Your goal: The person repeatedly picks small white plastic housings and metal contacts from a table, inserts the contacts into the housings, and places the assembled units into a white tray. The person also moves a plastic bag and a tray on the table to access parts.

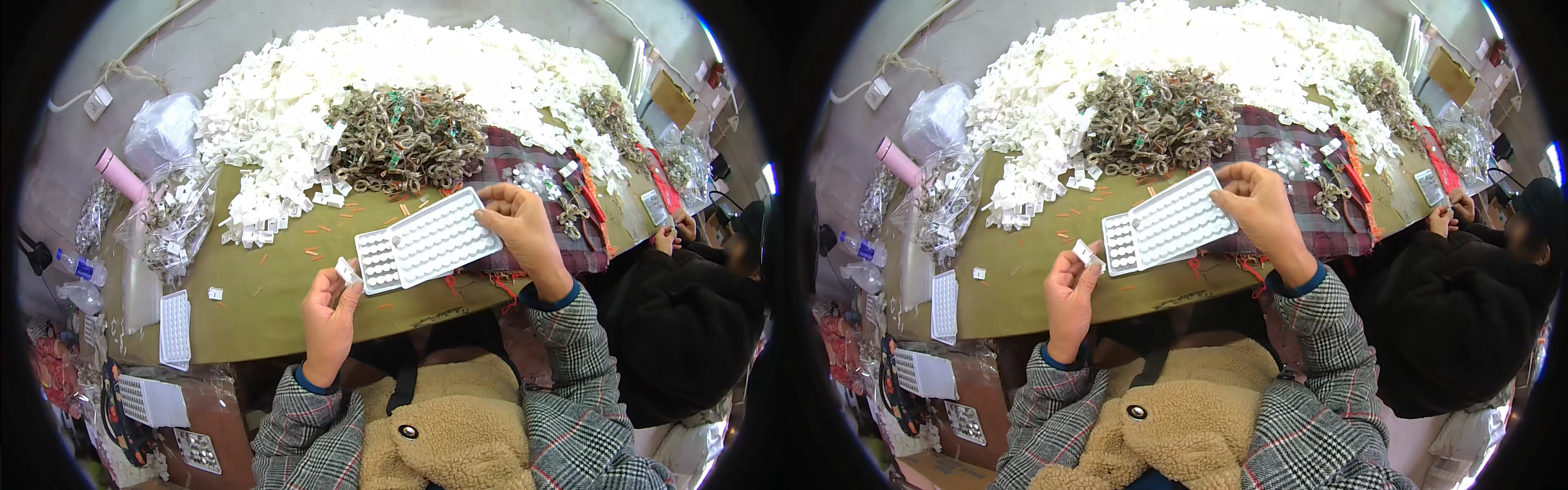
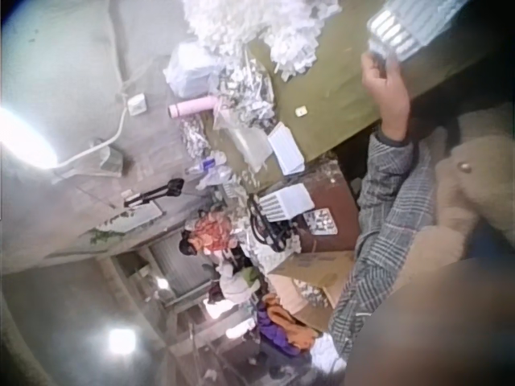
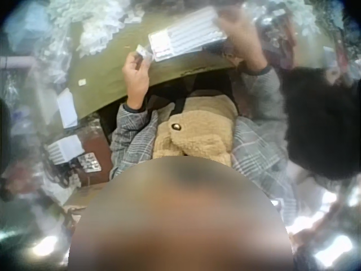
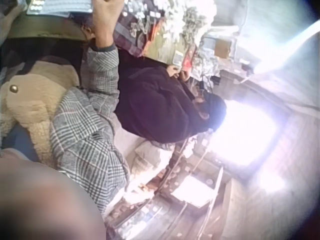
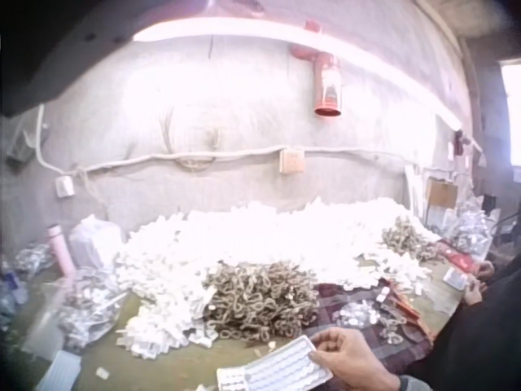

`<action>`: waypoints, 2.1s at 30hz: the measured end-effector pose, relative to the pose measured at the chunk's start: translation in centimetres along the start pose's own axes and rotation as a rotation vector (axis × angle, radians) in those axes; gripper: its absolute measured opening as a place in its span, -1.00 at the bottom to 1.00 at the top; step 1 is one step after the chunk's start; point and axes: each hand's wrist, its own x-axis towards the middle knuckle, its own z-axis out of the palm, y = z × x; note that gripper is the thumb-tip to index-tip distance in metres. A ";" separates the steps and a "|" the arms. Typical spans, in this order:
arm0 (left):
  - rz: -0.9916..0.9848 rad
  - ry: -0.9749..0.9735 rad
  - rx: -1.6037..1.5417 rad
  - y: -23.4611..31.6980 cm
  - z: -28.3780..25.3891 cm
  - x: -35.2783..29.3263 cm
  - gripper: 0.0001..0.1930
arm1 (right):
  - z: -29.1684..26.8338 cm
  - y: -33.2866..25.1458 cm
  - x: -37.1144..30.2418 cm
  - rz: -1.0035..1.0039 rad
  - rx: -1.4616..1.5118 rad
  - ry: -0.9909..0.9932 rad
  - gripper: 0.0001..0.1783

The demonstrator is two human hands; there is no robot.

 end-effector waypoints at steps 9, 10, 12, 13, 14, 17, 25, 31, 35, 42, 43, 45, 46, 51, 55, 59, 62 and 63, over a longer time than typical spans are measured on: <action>0.051 0.044 0.069 -1.9 -0.6 -0.9 -0.71 | -0.4 -1.1 -0.1 -0.152 -0.113 0.079 -0.74; 0.073 0.035 0.080 -1.9 -0.7 -0.8 -0.71 | -0.7 -0.8 -0.2 -0.096 -0.113 0.128 -0.73; 0.076 0.040 0.065 -1.6 -0.6 -0.8 -0.73 | -1.0 -0.3 -0.2 -0.070 -0.044 0.161 -0.73; 0.083 0.043 0.053 -1.4 -0.5 -0.7 -0.74 | -1.1 -0.2 -0.5 -0.036 0.018 0.188 -0.72; 0.090 0.017 -0.040 -1.2 -0.2 -0.5 -0.76 | -0.8 -0.1 -0.7 0.026 -0.068 0.284 -0.71; 0.025 0.030 -0.192 0.1 -0.6 -1.8 -0.77 | 2.3 0.2 -2.8 -0.089 0.039 0.296 -0.64; -0.334 -0.058 -0.712 3.4 -2.3 -4.6 -0.80 | 13.4 1.1 -8.5 -0.262 0.135 -0.065 -0.33; -0.006 0.398 0.127 6.7 -11.1 -6.2 -0.80 | 11.5 3.0 -8.9 -0.360 -0.064 -0.257 -0.47; -0.109 0.369 0.655 10.9 -22.6 -6.1 -0.74 | 8.3 4.2 -9.0 -0.157 0.023 -0.225 -0.64; -0.351 -0.491 1.364 14.0 -40.3 1.4 -0.69 | 5.1 5.2 -9.7 -0.190 -0.125 -0.131 -0.82; -0.551 -0.349 1.248 13.6 -41.1 2.4 -0.70 | 4.5 5.1 -9.8 -0.265 -0.122 -0.132 -0.83; -0.588 -0.100 1.354 13.2 -40.8 3.4 -0.76 | 3.2 4.7 -9.5 -0.313 -0.131 -0.152 -0.83; -0.607 0.010 1.549 13.5 -39.7 3.7 -0.77 | 2.2 4.4 -9.2 -0.374 -0.176 -0.083 -0.83; -0.023 0.091 1.009 12.1 -23.2 2.2 -0.85 | -2.7 2.6 -4.9 -0.298 -0.304 0.081 -0.89; -0.175 -0.052 0.327 8.0 -7.8 -0.9 -0.92 | -4.5 1.6 0.2 -0.154 -0.360 0.062 -0.87; -0.143 -0.027 0.102 2.7 -1.0 -1.6 -0.88 | -2.2 2.2 4.4 -0.107 -0.479 -0.001 -0.78; -0.064 0.016 0.107 0.3 -0.6 -2.6 -0.84 | -0.2 3.4 5.8 -0.079 -0.633 0.084 -0.70; -0.017 0.025 0.119 -0.1 -0.8 -2.8 -0.83 | 0.4 3.9 6.1 -0.116 -0.727 0.140 -0.70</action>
